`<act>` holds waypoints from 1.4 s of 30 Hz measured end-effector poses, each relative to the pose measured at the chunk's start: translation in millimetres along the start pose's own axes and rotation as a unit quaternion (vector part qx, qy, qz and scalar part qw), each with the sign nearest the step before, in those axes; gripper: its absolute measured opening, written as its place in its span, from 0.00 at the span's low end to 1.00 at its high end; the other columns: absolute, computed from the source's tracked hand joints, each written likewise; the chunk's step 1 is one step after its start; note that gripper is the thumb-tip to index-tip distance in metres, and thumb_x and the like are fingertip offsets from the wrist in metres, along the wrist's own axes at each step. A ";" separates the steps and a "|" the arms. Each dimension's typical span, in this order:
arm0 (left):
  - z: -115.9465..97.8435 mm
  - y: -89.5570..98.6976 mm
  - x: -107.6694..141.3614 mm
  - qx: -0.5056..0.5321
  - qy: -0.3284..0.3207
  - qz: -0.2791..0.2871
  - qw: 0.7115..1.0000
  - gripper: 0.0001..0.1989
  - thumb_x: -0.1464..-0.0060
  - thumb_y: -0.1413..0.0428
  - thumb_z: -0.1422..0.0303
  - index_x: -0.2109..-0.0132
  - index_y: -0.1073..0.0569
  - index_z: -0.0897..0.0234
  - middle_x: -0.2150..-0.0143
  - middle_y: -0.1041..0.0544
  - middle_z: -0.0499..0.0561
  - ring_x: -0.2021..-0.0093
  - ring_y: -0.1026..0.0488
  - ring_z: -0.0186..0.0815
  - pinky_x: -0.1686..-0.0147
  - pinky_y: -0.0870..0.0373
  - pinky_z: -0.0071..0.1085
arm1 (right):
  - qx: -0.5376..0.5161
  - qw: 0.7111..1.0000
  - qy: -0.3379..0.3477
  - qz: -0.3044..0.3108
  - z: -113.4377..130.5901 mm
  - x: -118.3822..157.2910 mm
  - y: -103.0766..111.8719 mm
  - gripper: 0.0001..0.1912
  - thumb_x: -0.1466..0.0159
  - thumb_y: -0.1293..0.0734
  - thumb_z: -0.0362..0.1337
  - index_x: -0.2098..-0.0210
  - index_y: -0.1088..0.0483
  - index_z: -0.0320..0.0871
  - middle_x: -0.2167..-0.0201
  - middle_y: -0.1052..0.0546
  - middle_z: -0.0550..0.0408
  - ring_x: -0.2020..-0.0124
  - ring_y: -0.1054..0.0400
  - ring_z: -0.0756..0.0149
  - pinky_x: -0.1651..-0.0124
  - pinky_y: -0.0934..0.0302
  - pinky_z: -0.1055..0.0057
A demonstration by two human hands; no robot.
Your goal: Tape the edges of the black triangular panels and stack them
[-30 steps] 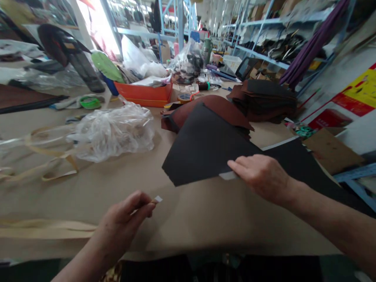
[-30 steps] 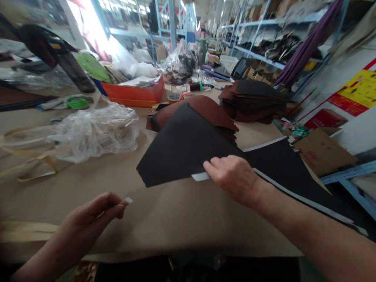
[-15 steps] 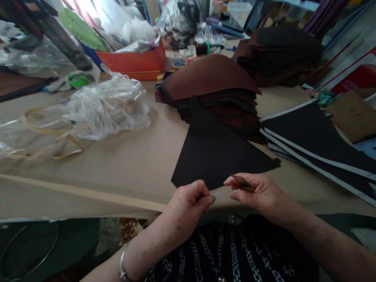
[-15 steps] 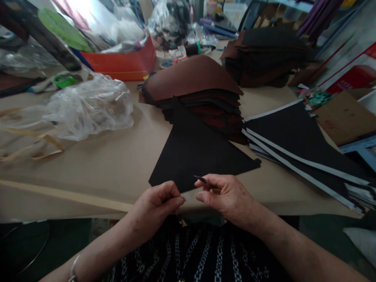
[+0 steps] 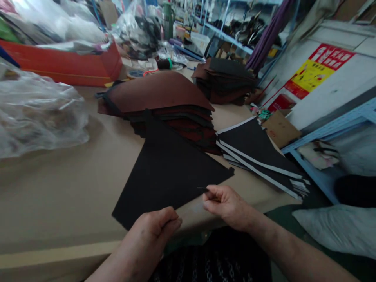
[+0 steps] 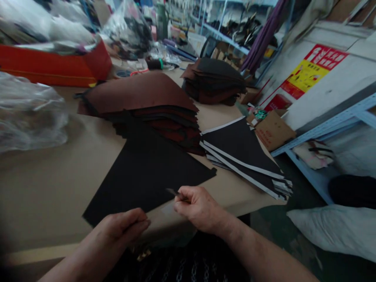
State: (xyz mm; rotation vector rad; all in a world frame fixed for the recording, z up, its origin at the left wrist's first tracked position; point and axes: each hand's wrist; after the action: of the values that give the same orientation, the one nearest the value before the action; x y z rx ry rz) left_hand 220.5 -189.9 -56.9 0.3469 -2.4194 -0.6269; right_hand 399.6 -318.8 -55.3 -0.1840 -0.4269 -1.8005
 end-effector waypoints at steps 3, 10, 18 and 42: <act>2.2 8.1 -2.5 -0.030 0.026 0.007 0.999 0.18 0.47 0.58 0.54 0.73 0.35 0.61 0.78 0.37 0.45 0.74 0.39 0.33 0.73 0.44 0.29 | 0.046 0.997 -0.020 -0.064 -6.6 -2.2 47.6 0.07 0.44 0.38 0.37 0.75 0.38 0.41 0.80 0.38 0.63 0.80 0.50 0.77 0.75 0.54 0.75; 39.0 28.0 0.6 -0.096 0.090 0.017 0.991 0.24 0.50 0.60 0.46 0.74 0.34 0.62 0.78 0.37 0.45 0.75 0.38 0.33 0.73 0.42 0.28 | 0.164 0.971 -0.078 -0.156 -43.6 -16.5 120.8 0.08 0.46 0.37 0.40 0.74 0.35 0.41 0.82 0.38 0.62 0.81 0.47 0.75 0.77 0.53 0.75; 60.1 34.5 -1.6 -0.151 0.100 0.013 0.983 0.25 0.48 0.60 0.48 0.74 0.31 0.61 0.79 0.33 0.44 0.75 0.34 0.34 0.74 0.42 0.28 | 0.256 0.949 -0.084 -0.164 -41.1 -17.5 119.4 0.10 0.45 0.38 0.40 0.74 0.32 0.40 0.80 0.34 0.60 0.79 0.43 0.73 0.74 0.50 0.74; 37.1 34.6 -1.7 -0.179 0.108 0.013 0.978 0.23 0.50 0.60 0.49 0.73 0.30 0.59 0.79 0.29 0.46 0.75 0.31 0.36 0.72 0.41 0.31 | 0.153 0.980 0.089 -0.093 -9.6 -26.2 86.8 0.08 0.39 0.39 0.40 0.70 0.34 0.43 0.75 0.35 0.59 0.72 0.41 0.71 0.67 0.46 0.73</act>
State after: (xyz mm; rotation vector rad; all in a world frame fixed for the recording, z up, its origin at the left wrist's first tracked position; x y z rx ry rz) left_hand 195.6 -146.6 -66.2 0.2194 -2.0522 -0.9438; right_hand 490.8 -317.7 -56.6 0.2385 -0.6008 -1.8878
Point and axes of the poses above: each hand's wrist, its own x-axis away from the middle knuckle, its own y-axis out of the back of the hand, z = x × y
